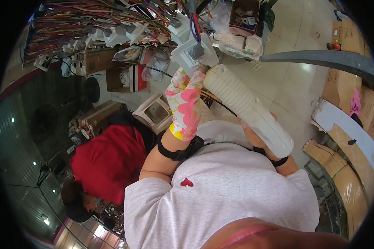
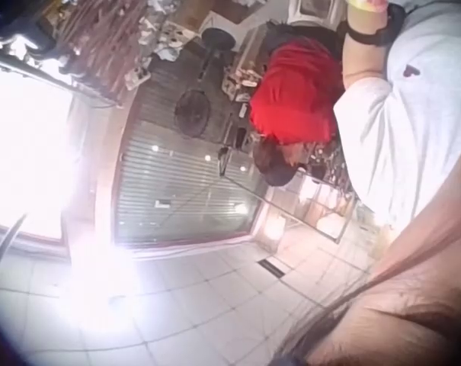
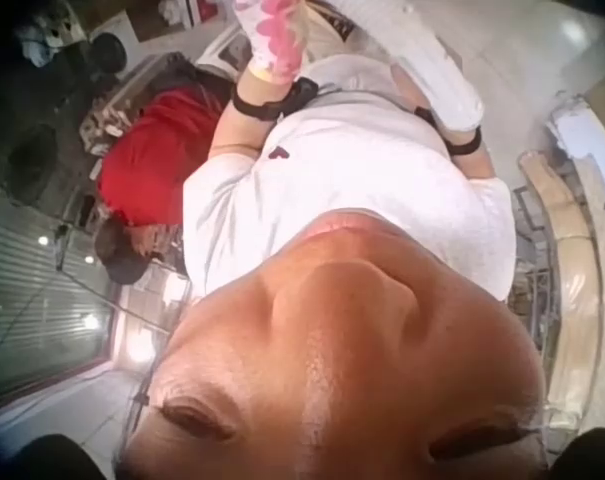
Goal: The person applies glue to a wire connector using a glue gun, inserts a glue stick into the gun, and then applies glue to another wire connector.
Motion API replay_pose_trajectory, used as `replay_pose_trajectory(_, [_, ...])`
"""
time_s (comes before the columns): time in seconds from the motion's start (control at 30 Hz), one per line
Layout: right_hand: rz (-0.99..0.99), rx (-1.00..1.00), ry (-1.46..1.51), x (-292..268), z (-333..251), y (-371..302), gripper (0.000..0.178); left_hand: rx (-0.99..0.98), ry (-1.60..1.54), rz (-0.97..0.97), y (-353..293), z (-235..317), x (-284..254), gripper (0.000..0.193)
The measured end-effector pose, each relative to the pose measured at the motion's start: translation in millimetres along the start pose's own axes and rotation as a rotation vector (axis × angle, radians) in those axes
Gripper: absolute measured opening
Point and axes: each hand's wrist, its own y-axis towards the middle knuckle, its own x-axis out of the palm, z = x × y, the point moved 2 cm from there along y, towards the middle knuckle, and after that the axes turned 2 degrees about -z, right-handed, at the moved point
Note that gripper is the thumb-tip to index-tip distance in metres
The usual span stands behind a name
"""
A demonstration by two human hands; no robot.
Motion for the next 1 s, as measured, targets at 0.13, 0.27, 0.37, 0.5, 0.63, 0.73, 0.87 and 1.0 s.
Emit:
replay_pose_trajectory(0.13, [-0.018, -0.095, -0.133, -2.3, -3.4, 2.2, 0.014, -0.006, -0.004, -0.009, -2.0, -2.4, -3.1, 0.030])
replay_pose_trajectory(0.27, [-0.046, -0.032, -0.112, -4.8, -17.1, 10.5, 0.013, -0.010, -0.040, -0.013, 0.0, -3.5, -4.6, 0.030])
replay_pose_trajectory(0.37, [-0.039, 0.006, -0.075, -2.8, -10.1, 6.5, 0.012, -0.019, -0.012, -0.002, 0.8, -2.2, -3.0, 0.028])
replay_pose_trajectory(0.5, [0.027, -0.039, -0.108, -4.5, -9.5, 6.1, 0.014, -0.041, -0.094, 0.008, 2.9, 1.9, 1.1, 0.021])
replay_pose_trajectory(0.63, [0.043, -0.088, -0.096, -9.1, -8.2, 4.0, 0.015, -0.054, -0.067, 0.044, 4.0, 1.3, 1.7, 0.024])
replay_pose_trajectory(0.73, [0.014, -0.114, -0.213, -6.1, -1.0, -0.1, 0.032, 0.017, -0.053, 0.057, 2.1, 3.8, 7.3, 0.024])
replay_pose_trajectory(0.87, [0.010, 0.016, -0.066, -4.4, 9.3, -5.1, 0.020, -0.060, -0.004, 0.066, 1.1, 10.1, 11.4, 0.023])
replay_pose_trajectory(1.0, [0.001, 0.020, 0.026, -3.8, 12.6, -7.4, 0.020, -0.024, 0.012, 0.063, -0.4, 15.9, 17.6, 0.023])
